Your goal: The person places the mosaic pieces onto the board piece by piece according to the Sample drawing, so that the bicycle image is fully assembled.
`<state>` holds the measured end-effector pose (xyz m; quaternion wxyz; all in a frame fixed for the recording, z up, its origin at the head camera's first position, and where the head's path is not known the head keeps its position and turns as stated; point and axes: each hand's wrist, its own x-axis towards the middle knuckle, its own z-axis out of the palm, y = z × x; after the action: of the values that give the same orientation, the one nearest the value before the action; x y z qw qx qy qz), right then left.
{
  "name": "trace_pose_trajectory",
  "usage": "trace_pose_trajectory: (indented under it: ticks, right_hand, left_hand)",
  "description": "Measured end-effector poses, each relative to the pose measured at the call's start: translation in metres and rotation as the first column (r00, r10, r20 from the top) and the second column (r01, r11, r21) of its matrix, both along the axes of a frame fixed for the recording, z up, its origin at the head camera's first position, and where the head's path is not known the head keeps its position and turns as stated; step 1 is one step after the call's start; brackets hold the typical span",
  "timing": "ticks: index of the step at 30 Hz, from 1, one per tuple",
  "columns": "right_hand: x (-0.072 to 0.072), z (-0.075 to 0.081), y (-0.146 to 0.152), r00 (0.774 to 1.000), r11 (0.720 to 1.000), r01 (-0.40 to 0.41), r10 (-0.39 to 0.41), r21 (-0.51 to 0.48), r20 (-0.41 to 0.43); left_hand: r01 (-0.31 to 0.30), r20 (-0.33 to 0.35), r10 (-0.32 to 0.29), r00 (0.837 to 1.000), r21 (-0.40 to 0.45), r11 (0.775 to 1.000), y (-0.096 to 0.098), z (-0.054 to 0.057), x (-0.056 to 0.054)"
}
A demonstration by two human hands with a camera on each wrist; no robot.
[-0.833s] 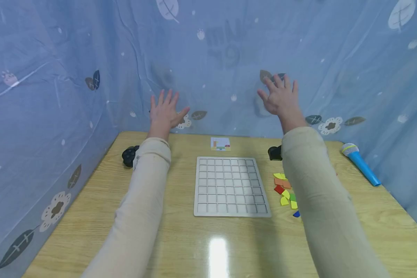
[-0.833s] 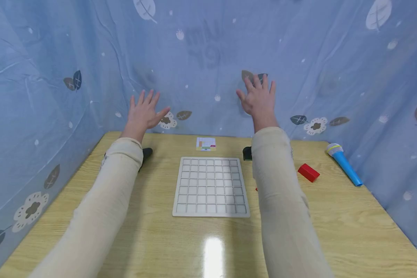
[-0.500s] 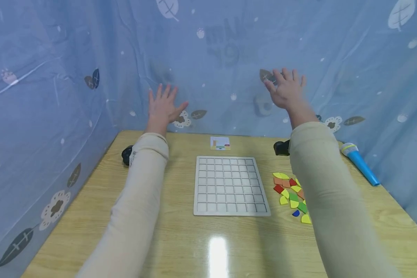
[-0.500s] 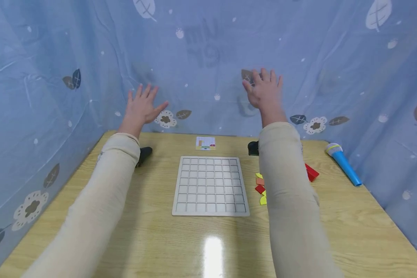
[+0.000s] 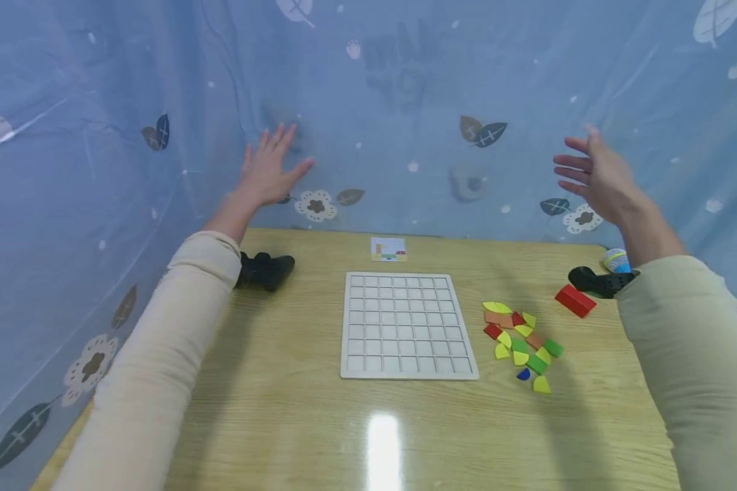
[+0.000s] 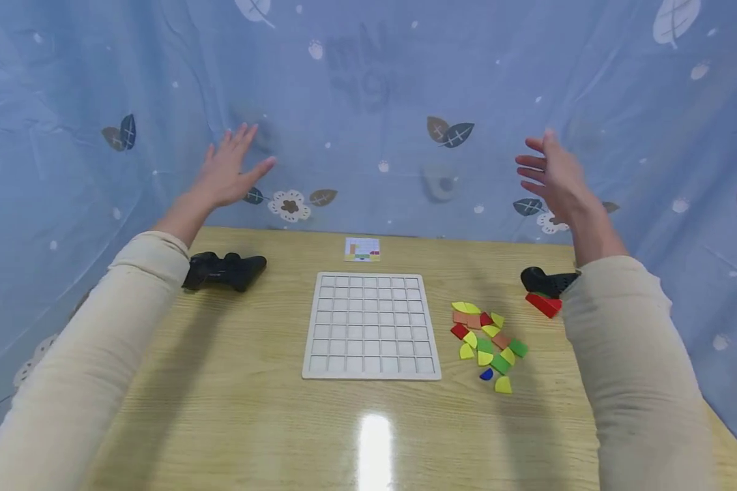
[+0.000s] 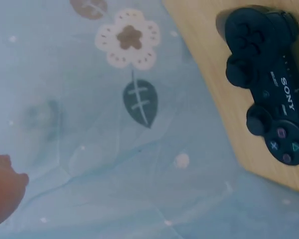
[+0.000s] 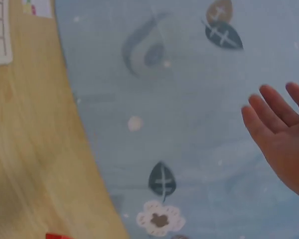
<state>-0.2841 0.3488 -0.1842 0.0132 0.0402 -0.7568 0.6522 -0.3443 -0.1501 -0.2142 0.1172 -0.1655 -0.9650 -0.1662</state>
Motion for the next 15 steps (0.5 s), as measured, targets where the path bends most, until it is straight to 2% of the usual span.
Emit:
trace_pose_trajectory:
  ticks: [2, 4, 7, 10, 11, 13, 15]
  right_hand:
    - [0.009, -0.008, 0.016, 0.998, 0.992, -0.046, 0.051, -0.121, 0.042]
    - [0.019, -0.017, 0.030, 0.992, 0.970, -0.083, 0.104, -0.230, 0.077]
    - [0.030, -0.035, 0.045, 0.972, 0.911, -0.165, 0.214, -0.377, 0.093]
    - [0.038, -0.057, 0.053, 0.947, 0.867, -0.248, 0.312, -0.431, 0.082]
    - [0.040, -0.064, 0.054, 0.942, 0.866, -0.262, 0.325, -0.426, 0.082]
    - [0.045, -0.079, 0.055, 0.941, 0.896, -0.277, 0.326, -0.347, 0.093]
    - [0.049, -0.095, 0.057, 0.934, 0.910, -0.298, 0.340, -0.287, 0.107]
  left_hand:
    - [0.068, -0.014, -0.067, 0.998, 0.034, 0.997, -0.001, -0.004, 0.005]
    - [0.135, -0.021, -0.134, 0.991, 0.043, 0.990, 0.000, -0.012, 0.010]
    - [0.214, -0.002, -0.214, 0.977, 0.022, 0.977, 0.004, -0.028, 0.021]
    - [0.268, 0.034, -0.267, 0.963, -0.022, 0.963, 0.010, -0.048, 0.031]
    - [0.287, 0.046, -0.285, 0.957, -0.031, 0.958, 0.013, -0.055, 0.034]
    - [0.323, 0.071, -0.319, 0.945, -0.047, 0.945, 0.018, -0.070, 0.040]
    - [0.363, 0.092, -0.357, 0.929, -0.049, 0.931, 0.024, -0.083, 0.044]
